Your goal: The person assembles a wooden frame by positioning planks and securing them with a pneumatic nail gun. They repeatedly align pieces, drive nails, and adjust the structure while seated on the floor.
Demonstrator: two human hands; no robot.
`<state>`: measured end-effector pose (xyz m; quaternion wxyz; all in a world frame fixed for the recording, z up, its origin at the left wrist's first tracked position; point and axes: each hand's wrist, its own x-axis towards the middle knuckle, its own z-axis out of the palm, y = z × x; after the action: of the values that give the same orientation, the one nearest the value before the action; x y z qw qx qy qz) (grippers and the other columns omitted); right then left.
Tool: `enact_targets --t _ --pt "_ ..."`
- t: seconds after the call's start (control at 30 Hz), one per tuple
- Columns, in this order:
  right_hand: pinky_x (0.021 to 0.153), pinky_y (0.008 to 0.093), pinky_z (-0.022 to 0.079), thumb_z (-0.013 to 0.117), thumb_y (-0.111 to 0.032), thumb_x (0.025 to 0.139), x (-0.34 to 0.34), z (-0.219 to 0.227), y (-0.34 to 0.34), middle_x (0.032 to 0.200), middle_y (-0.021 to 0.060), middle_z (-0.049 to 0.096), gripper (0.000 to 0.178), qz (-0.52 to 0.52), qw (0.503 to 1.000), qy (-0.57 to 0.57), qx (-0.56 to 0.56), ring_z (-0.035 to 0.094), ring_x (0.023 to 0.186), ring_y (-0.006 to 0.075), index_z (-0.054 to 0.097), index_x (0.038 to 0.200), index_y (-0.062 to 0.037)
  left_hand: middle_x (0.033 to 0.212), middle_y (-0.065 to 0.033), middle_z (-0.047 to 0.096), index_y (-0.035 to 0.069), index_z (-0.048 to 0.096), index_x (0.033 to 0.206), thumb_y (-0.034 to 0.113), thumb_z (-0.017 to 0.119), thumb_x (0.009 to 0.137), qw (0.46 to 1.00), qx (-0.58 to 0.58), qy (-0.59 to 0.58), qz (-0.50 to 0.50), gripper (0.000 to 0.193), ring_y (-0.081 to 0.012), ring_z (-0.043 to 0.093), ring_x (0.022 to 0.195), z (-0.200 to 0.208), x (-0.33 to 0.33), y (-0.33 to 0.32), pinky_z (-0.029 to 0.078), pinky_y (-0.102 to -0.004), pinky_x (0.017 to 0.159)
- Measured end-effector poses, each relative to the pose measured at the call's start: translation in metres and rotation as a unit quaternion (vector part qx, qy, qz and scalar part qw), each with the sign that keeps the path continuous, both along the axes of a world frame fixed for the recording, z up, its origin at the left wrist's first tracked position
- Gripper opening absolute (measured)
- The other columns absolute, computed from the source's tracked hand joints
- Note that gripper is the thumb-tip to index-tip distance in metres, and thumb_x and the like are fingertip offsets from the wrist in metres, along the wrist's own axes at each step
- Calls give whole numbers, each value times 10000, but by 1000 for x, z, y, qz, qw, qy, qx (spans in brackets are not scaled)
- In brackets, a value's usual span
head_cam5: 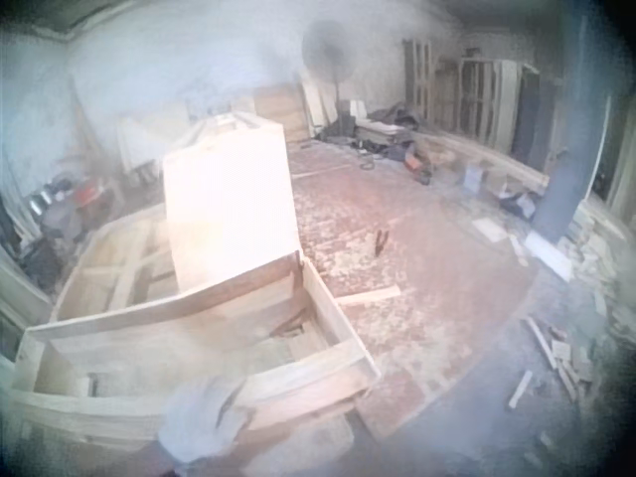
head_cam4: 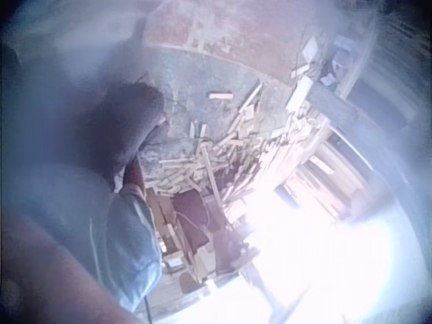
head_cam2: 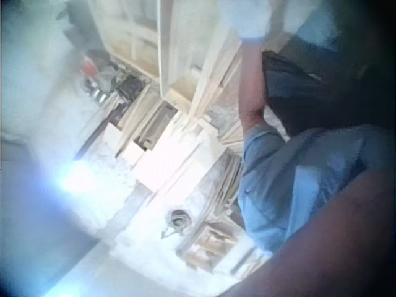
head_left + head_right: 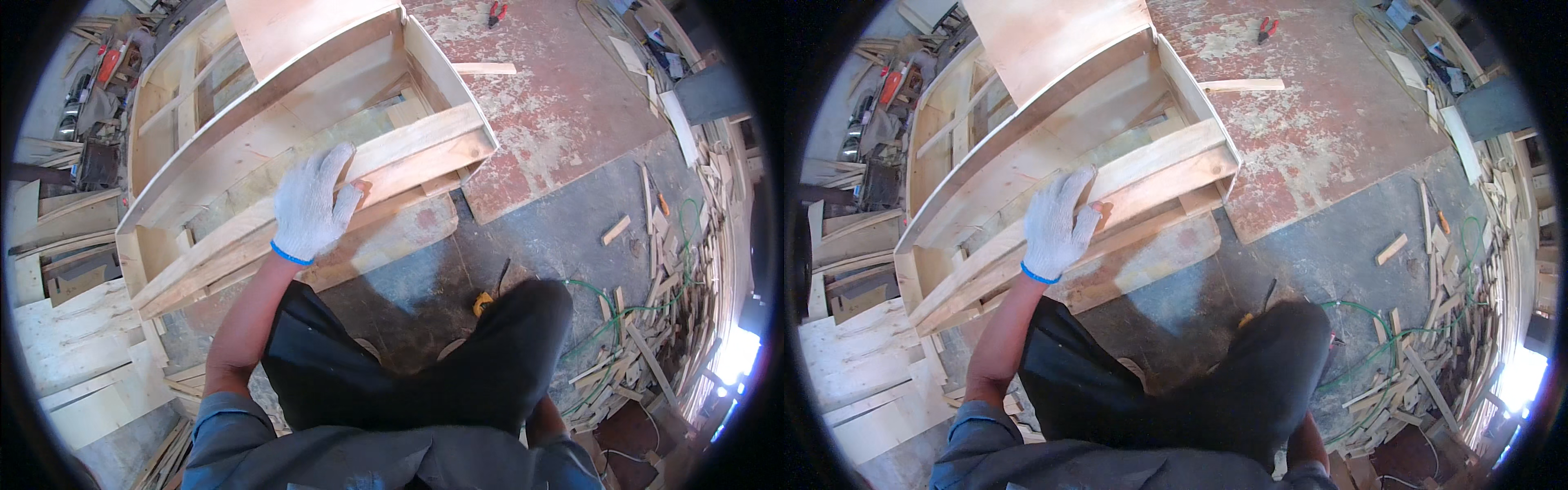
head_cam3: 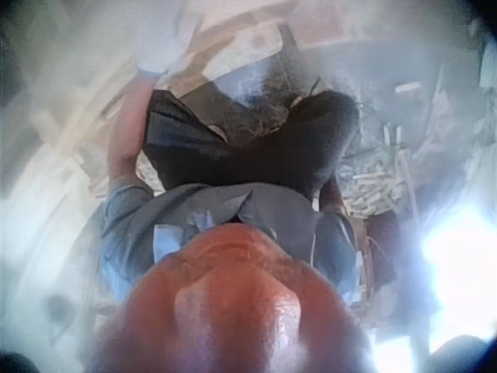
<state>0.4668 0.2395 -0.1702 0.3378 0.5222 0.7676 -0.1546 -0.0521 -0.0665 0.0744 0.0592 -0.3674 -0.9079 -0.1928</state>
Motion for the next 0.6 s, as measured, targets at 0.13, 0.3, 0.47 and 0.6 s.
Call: enact_targets --t 0.13,0.3,0.47,0.6 --pt "756 536 528 602 -379 943 6 -8 55 923 274 710 395 44 998 41 -14 686 883 468 643 1024 6 1358 -198 558 67 530 1399 276 719 826 996 -19 44 -76 639 -417 546 1195 3 -1 -6 431 -485 1027" --pt "683 470 520 629 -384 929 -163 105 90 784 236 703 418 119 907 376 150 694 746 389 709 917 26 1466 -217 470 46 488 1431 283 752 778 991 -98 49 -82 744 -427 447 1345 18 12 -47 337 -507 1148" --pt "701 282 499 623 -340 966 -351 236 36 889 43 670 356 -125 762 618 -149 626 814 116 722 1090 -21 1520 -232 415 54 461 1460 273 774 762 987 -140 46 -60 796 -415 387 1413 22 13 -94 281 -528 1187" --pt "840 338 507 599 -396 1004 -435 206 -14 1002 84 704 467 -53 750 639 -161 636 925 167 696 1192 21 1525 -227 411 68 449 1471 236 799 740 983 -174 46 -34 828 -402 370 1433 21 18 -117 268 -520 1203"
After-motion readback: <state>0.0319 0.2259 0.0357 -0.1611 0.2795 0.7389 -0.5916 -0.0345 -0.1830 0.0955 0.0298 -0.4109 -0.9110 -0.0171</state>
